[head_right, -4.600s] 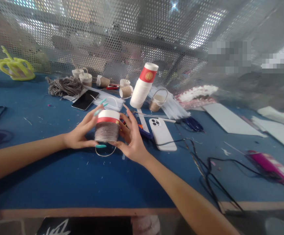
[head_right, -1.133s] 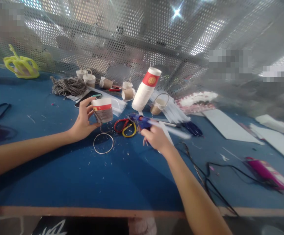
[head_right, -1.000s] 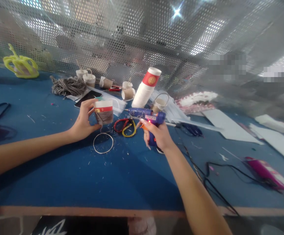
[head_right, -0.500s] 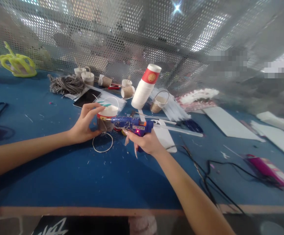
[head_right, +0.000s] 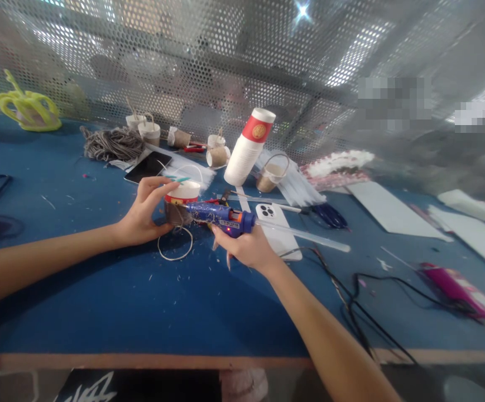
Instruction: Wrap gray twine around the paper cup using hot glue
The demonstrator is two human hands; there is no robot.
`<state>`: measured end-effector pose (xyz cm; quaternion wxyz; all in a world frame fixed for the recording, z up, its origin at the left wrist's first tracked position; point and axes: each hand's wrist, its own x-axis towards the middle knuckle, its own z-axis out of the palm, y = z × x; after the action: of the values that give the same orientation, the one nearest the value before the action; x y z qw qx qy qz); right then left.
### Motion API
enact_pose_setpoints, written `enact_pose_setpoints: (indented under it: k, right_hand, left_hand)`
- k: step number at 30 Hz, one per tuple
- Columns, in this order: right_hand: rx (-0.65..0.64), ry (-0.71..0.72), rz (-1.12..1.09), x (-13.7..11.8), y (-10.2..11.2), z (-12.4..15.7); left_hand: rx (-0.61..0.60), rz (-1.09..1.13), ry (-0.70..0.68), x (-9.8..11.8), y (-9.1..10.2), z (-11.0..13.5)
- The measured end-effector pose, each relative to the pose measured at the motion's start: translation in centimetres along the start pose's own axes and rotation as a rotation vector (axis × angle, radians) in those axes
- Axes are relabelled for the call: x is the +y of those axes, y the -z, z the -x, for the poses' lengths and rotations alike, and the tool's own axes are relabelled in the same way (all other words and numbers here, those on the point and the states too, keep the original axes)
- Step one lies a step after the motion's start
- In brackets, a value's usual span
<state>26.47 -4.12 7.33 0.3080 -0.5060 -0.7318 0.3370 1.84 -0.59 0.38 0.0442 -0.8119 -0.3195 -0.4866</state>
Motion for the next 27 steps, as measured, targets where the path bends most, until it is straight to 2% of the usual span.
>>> enact_pose_setpoints:
  k: [8, 20, 27]
  right_hand:
    - [-0.054, 0.081, 0.054, 0.65, 0.31, 0.09]
    - [-0.021, 0.077, 0.107, 0.71, 0.30, 0.06]
    - [-0.001, 0.001, 0.077, 0.25, 0.13, 0.12]
  left_hand:
    - [-0.003, -0.025, -0.010, 0.04, 0.06, -0.07]
    - [-0.003, -0.018, -0.013, -0.02, 0.05, -0.01]
    - [0.001, 0.001, 0.002, -0.08, -0.02, 0.07]
